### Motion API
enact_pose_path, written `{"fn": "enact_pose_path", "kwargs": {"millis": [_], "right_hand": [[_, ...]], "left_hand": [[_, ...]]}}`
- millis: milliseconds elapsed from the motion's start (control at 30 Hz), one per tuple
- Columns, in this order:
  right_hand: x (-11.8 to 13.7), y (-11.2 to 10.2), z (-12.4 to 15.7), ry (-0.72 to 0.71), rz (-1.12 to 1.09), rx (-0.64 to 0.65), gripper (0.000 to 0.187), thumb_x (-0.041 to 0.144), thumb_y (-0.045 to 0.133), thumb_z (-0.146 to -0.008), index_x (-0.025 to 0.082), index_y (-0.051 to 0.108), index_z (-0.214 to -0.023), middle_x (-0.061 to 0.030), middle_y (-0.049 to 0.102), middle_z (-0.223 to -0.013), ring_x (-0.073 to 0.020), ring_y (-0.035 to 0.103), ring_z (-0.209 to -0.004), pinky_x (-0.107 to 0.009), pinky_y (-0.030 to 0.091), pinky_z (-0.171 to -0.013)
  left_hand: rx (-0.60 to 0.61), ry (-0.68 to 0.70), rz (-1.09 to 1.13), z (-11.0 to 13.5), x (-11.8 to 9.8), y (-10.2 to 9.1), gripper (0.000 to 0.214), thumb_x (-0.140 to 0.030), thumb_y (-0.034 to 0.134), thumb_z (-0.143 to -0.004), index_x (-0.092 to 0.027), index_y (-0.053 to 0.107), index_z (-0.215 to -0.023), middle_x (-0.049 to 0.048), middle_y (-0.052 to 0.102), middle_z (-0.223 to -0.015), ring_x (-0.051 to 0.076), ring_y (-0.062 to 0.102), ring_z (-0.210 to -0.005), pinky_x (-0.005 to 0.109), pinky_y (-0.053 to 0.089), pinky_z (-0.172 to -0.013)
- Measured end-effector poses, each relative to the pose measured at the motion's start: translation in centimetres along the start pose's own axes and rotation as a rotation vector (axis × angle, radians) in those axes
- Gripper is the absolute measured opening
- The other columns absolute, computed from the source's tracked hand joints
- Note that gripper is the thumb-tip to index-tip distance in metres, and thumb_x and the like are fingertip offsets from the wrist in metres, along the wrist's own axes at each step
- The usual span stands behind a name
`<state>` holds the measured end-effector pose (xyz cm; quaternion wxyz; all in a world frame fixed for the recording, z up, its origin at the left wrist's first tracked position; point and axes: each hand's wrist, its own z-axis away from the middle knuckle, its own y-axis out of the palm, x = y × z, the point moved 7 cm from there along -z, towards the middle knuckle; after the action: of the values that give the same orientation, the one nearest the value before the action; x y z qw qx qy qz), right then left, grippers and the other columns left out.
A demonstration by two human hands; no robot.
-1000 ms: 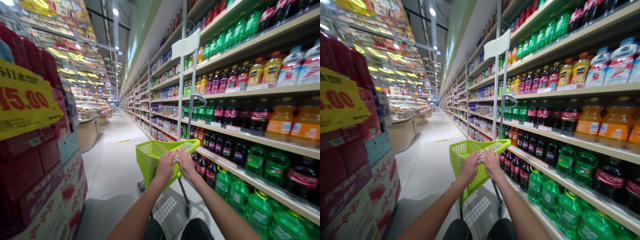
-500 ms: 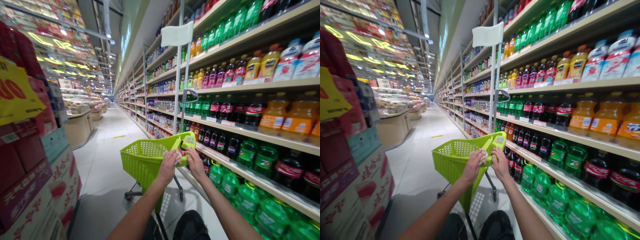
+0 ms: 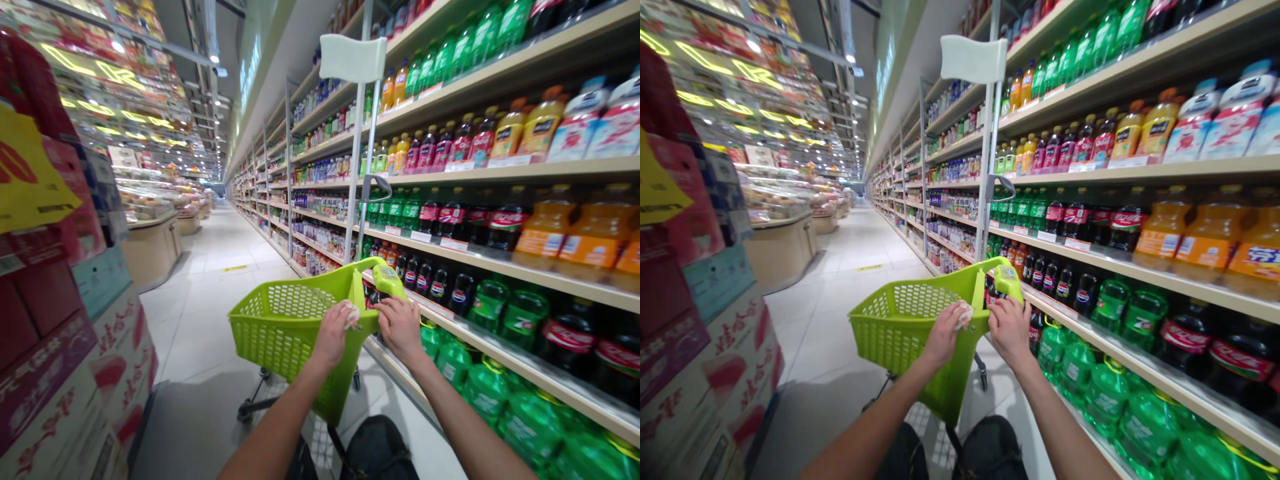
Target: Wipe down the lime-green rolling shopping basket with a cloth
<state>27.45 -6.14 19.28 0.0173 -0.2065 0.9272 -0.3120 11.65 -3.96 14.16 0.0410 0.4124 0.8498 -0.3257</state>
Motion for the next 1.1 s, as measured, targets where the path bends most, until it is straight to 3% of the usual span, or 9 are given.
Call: {"fn": "enact_pose_path", "kwargs": {"millis": [100,167,333,400,600,667,833,1033,1100], "right_hand": [[0.2,-0.5,-0.2,0.004,0.04,-0.005,0.024,0.022,0.042,-0.081,0.023,0.065,-0.086,-0.0036,0.063,-0.099,-0.0247,0.045,-0.105,-0.049,0.017,-0.095],[1.4,-0.3,-0.4,-0.019,0.026,0.003,0.023,0.022,0.042,-0.081,0.022,0.064,-0.085,-0.0042,0.063,-0.099,-0.0247,0.045,-0.106,-0.05,0.014,-0.097],[4.4,1.9,-0.2,-0.07,-0.082,0.136,0.023,0.02,0.04,-0.082,0.022,0.062,-0.089,-0.003,0.066,-0.092,-0.0192,0.055,-0.091,-0.048,0.013,-0.1],[4.2,2.2,0.2,-0.086,-0.097,0.147,0.023,0.019,0.04,-0.082,0.023,0.061,-0.09,-0.0022,0.065,-0.094,-0.0185,0.055,-0.092,-0.046,0.014,-0.1],[2.3,2.2,0.8,-0.093,-0.112,0.115,0.023,0.019,0.041,-0.081,0.023,0.063,-0.089,-0.0015,0.065,-0.098,-0.019,0.054,-0.098,-0.045,0.014,-0.101],[2.3,2.2,0.8,-0.083,-0.095,0.1,0.023,0.019,0.042,-0.081,0.023,0.063,-0.088,-0.0019,0.065,-0.096,-0.0193,0.054,-0.097,-0.046,0.014,-0.101],[2.0,2.3,1.0,-0.07,-0.07,0.098,0.022,0.019,0.042,-0.08,0.022,0.063,-0.087,-0.003,0.065,-0.096,-0.0205,0.054,-0.098,-0.047,0.014,-0.1],[1.4,2.2,1.3,-0.119,-0.098,0.112,0.023,0.017,0.043,-0.079,0.022,0.061,-0.092,-0.0023,0.064,-0.1,-0.0198,0.053,-0.101,-0.044,0.015,-0.101],[1.5,2.1,1.4,-0.098,-0.091,0.09,0.022,0.017,0.043,-0.079,0.021,0.062,-0.09,-0.0027,0.064,-0.098,-0.0198,0.053,-0.1,-0.045,0.014,-0.101]], "left_hand": [[-0.062,-0.24,-0.076,1.7,5.6,-1.9,0.036,-0.005,0.037,-0.075,-0.017,0.057,-0.103,0.0102,0.054,-0.115,0.021,0.046,-0.11,0.045,0.038,-0.095],[-0.077,-0.311,-0.079,2.4,7.2,-2.4,0.038,-0.003,0.037,-0.072,-0.017,0.058,-0.101,0.0101,0.054,-0.114,0.021,0.047,-0.11,0.045,0.037,-0.095],[0.016,-0.08,0.135,0.7,1.1,0.2,0.043,-0.003,0.038,-0.072,-0.019,0.054,-0.109,0.0078,0.049,-0.121,0.017,0.044,-0.114,0.038,0.036,-0.099],[-0.005,-0.076,0.17,0.4,0.2,0.5,0.044,-0.003,0.038,-0.071,-0.019,0.053,-0.11,0.0078,0.047,-0.123,0.017,0.042,-0.115,0.037,0.035,-0.1],[-0.057,-0.373,-0.041,3.2,7.8,-2.0,0.043,0.001,0.036,-0.067,-0.016,0.058,-0.101,0.0097,0.053,-0.113,0.02,0.048,-0.109,0.042,0.037,-0.097],[-0.065,-0.364,-0.091,3.6,8.3,-2.1,0.041,-0.001,0.038,-0.069,-0.015,0.057,-0.102,0.0114,0.052,-0.114,0.021,0.047,-0.109,0.042,0.037,-0.097],[0.047,-0.146,-0.116,2.9,5.7,-0.5,0.042,-0.006,0.043,-0.071,-0.016,0.053,-0.11,0.0096,0.05,-0.119,0.02,0.043,-0.113,0.04,0.036,-0.098],[-0.015,-0.365,-0.15,5.2,12.2,-6.3,0.045,0.0,0.035,-0.069,-0.018,0.056,-0.104,0.0076,0.055,-0.112,0.018,0.05,-0.106,0.038,0.04,-0.094],[-0.053,-0.432,-0.14,5.4,12.8,-6.7,0.049,0.002,0.035,-0.065,-0.019,0.056,-0.104,0.0062,0.056,-0.11,0.017,0.051,-0.105,0.037,0.04,-0.094]]}}
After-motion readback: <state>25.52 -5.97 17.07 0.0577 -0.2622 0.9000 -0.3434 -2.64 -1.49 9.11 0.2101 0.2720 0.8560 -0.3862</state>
